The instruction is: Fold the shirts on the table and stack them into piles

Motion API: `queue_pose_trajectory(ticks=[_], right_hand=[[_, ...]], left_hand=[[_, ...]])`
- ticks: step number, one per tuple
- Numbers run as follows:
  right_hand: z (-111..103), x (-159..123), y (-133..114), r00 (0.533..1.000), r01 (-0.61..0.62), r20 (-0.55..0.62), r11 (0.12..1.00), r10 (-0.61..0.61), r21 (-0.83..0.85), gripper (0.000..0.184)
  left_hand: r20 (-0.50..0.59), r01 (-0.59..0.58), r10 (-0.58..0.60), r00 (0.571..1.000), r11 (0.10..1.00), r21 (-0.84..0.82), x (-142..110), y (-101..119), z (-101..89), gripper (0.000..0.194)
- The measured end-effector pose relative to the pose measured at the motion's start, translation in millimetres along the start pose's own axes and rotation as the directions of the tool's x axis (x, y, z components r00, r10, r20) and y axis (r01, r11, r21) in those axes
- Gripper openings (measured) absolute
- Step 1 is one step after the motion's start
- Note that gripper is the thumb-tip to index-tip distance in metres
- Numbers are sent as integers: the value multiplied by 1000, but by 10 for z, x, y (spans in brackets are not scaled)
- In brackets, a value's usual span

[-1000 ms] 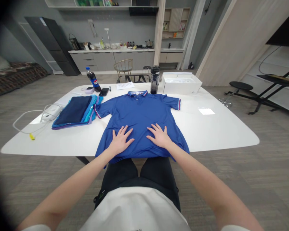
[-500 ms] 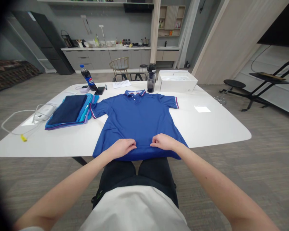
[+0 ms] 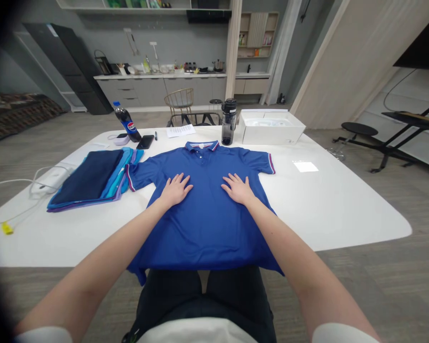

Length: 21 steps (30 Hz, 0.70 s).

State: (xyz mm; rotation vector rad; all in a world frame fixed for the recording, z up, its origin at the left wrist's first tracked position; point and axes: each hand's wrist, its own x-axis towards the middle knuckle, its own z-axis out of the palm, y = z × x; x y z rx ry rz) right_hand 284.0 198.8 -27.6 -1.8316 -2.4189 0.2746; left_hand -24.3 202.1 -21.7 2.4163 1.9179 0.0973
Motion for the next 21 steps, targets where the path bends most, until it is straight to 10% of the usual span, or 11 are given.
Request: queue_pose_trajectory(ticks=[10,21], right_hand=[[-119,988,544,911,-406,-85,914,403,-8,69],[-218,1679,1092,948,-317,6,948,317,-12,68]], left_hand=[[62,421,-418,906,907,-26,949,-619,19,81],[98,291,-284,954,955,-60,1677,-1158,17,73]])
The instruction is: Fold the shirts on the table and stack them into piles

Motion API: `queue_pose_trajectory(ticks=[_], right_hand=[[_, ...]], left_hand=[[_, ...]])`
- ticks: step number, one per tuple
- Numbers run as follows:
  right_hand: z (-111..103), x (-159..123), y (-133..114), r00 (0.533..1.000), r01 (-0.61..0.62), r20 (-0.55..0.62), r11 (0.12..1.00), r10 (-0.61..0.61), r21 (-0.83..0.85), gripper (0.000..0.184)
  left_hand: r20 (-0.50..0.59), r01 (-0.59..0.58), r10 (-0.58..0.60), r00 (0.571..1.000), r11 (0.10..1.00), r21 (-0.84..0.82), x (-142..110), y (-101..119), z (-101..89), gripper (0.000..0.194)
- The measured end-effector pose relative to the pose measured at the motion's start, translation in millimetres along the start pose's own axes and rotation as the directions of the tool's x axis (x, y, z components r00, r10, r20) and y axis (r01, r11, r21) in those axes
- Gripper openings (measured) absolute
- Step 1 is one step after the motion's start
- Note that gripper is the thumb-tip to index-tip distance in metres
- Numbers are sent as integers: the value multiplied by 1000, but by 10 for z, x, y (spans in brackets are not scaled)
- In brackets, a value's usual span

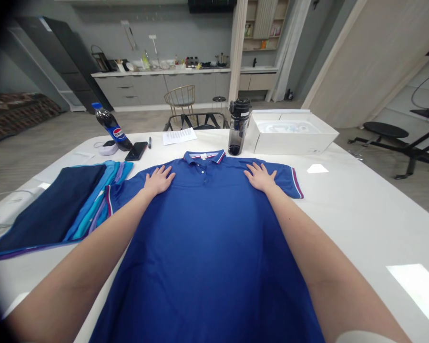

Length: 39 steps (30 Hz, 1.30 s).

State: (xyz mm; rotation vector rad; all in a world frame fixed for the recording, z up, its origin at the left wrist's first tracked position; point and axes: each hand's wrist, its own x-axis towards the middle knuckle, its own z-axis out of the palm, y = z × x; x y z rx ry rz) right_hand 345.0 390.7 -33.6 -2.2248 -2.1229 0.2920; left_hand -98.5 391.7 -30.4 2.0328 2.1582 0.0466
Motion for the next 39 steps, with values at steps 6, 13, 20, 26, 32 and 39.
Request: queue_pose_trajectory(ticks=[6,13,20,26,32,39], right_hand=[[56,97,-423,983,84,-163,996,-89,-39,73],[251,247,-1072,954,299,-21,954,-299,-12,69],[216,566,-1185,972,236,11,972,-236,18,68],[236,315,-1230,976,190,-108,982,-187,21,68],[212,36,-923,997,27,-76,998,-22,64,75],[87,-64,-358,980,-131,-141,988,142,86,80]], left_hand=[[-118,-79,80,990,997,15,81,308,11,66],[-44,-254,252,967,966,-39,209,821,177,63],[-43,-194,192,980,980,-41,554,876,133,62],[-97,-194,188,977,980,-49,404,879,114,65],[-92,138,-145,985,987,-79,141,436,94,76],[-66,160,-164,984,985,-60,22,-125,31,79]])
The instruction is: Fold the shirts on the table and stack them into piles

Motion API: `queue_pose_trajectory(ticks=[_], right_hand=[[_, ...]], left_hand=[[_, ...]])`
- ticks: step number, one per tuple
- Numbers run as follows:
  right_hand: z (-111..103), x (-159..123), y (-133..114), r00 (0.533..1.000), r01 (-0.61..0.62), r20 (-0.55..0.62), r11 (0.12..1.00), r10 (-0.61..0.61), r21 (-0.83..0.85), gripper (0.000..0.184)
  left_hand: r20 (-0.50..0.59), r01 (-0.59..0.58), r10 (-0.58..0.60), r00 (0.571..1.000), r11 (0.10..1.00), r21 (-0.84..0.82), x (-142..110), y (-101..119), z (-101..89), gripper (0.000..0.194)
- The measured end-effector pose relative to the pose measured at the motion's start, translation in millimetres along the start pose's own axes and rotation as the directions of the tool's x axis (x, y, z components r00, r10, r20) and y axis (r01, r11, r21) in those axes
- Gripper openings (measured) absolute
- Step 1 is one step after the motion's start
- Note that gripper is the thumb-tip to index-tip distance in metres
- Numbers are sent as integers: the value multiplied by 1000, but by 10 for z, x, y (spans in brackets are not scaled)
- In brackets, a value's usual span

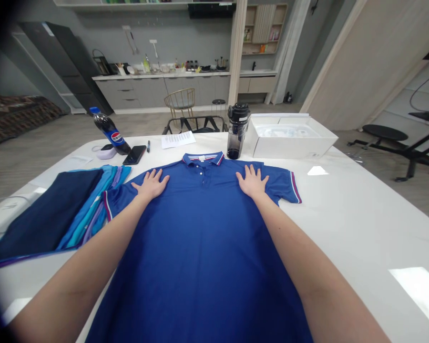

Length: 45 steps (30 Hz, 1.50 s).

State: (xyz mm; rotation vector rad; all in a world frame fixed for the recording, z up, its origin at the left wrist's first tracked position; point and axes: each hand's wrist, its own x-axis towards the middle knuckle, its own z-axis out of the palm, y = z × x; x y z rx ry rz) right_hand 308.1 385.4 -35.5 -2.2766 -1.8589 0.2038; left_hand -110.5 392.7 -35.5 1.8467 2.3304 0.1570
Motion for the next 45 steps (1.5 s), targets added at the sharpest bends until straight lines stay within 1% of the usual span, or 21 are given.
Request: queue_pose_trajectory(ticks=[3,4,7,9,11,13,15,16,17,19,20,21,22,23,25,28,34,37,41,43,45], right_hand=[[-107,-13,232,993,-10,-116,998,17,56,78],[-138,-14,325,991,-28,-128,996,39,86,78],[-196,-8,631,989,-124,-60,983,133,137,83],[-206,5,806,981,-189,-10,976,191,104,87],[-209,26,907,969,-246,20,968,246,52,89],[-215,53,907,949,-312,41,950,311,23,90],[-218,72,798,936,-351,14,937,350,1,90],[-212,70,704,945,-327,-23,945,327,-15,89],[-200,59,588,963,-263,-62,964,261,-36,87],[-146,4,303,996,-8,-90,997,1,-81,81],[-106,-36,147,987,147,-55,985,-152,-85,78],[-58,-81,-11,958,287,1,955,-287,-70,76],[-7,-124,-163,927,374,58,926,-372,-45,74],[45,-162,-305,908,411,98,911,-407,-26,74],[134,-207,-544,903,413,138,910,-407,-21,74],[208,-190,-781,926,353,155,935,-343,-38,75],[251,-94,-1054,956,258,157,965,-249,-37,75],[281,-125,-1143,961,242,143,970,-236,-26,76],[285,-241,-1111,959,265,100,964,-267,36,74],[235,-300,-977,956,289,41,956,-291,56,68],[137,-335,-741,954,300,-40,953,-298,42,57]], left_hand=[[-31,-14,14,999,1000,-11,-39,23,-31,81],[-45,-16,15,999,1000,-19,-49,35,-32,82],[-41,24,-26,999,999,-45,-50,7,-18,84],[-15,69,-70,997,996,-50,-23,-74,-11,86],[-7,92,-92,996,995,-47,9,-170,-22,85],[-4,108,-108,994,993,-40,26,-229,-52,83],[-5,113,-114,994,993,-17,15,-206,-83,83],[-14,97,-97,995,995,1,-3,-158,-92,83],[-26,65,-64,998,998,19,-26,-87,-93,82],[-43,-30,32,999,999,44,-84,109,-62,80],[-35,-80,81,996,996,44,-113,220,-32,79],[-13,-122,123,992,992,36,-137,330,5,78],[11,-158,157,987,987,26,-155,431,45,78],[29,-184,183,983,983,18,-163,518,86,78],[45,-216,215,976,976,9,-144,633,154,77],[40,-233,233,972,972,3,-24,667,197,76],[29,-231,231,972,973,3,333,618,144,75],[24,-199,199,980,980,-5,370,684,140,71],[-60,-184,181,982,982,-38,146,856,189,64],[-156,-217,204,966,974,-68,-35,958,199,64],[-258,-295,264,929,951,-89,-207,1065,178,65]])
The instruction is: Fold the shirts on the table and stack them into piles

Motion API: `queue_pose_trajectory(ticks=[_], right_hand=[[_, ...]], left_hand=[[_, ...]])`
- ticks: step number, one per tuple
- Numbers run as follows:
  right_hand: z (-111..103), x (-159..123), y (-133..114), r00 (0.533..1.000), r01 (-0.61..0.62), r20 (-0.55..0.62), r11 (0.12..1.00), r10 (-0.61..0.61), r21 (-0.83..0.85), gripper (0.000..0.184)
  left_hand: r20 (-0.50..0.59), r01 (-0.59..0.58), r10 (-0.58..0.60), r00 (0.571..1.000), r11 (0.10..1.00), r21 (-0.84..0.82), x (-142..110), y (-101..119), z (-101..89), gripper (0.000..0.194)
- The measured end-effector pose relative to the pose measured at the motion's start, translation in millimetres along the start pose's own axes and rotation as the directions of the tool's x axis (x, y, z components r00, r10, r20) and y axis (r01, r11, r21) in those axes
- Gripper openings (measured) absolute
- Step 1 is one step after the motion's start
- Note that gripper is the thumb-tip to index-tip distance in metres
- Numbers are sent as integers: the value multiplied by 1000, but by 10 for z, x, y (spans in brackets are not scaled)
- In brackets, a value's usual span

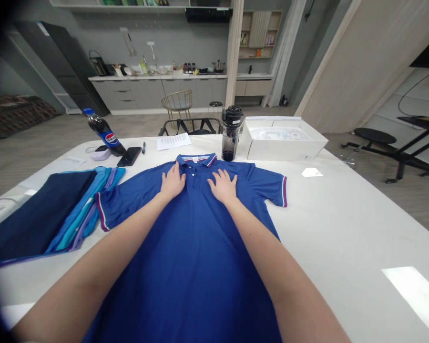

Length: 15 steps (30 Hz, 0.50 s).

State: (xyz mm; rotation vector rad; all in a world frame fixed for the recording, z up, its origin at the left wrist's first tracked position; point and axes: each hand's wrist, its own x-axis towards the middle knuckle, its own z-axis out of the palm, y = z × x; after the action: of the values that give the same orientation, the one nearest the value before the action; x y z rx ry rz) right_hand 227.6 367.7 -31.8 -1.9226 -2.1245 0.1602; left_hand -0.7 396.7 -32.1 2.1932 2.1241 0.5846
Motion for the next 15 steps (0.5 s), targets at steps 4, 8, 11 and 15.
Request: queue_pose_trajectory(ticks=[4,8,11,15], right_hand=[[-332,-181,685,978,-179,-121,982,171,-66,41],[-629,-336,1436,898,-414,-207,904,388,-105,40],[-745,-418,1831,856,-497,-220,862,468,-100,42],[-773,-427,2084,846,-519,-194,850,497,-84,49]], left_hand=[[-43,-265,263,964,962,-71,-101,319,-89,53],[25,-419,433,901,884,-209,26,713,-35,37],[88,-443,483,871,851,-283,250,1069,108,30],[148,-396,453,879,867,-304,605,1534,351,27]])
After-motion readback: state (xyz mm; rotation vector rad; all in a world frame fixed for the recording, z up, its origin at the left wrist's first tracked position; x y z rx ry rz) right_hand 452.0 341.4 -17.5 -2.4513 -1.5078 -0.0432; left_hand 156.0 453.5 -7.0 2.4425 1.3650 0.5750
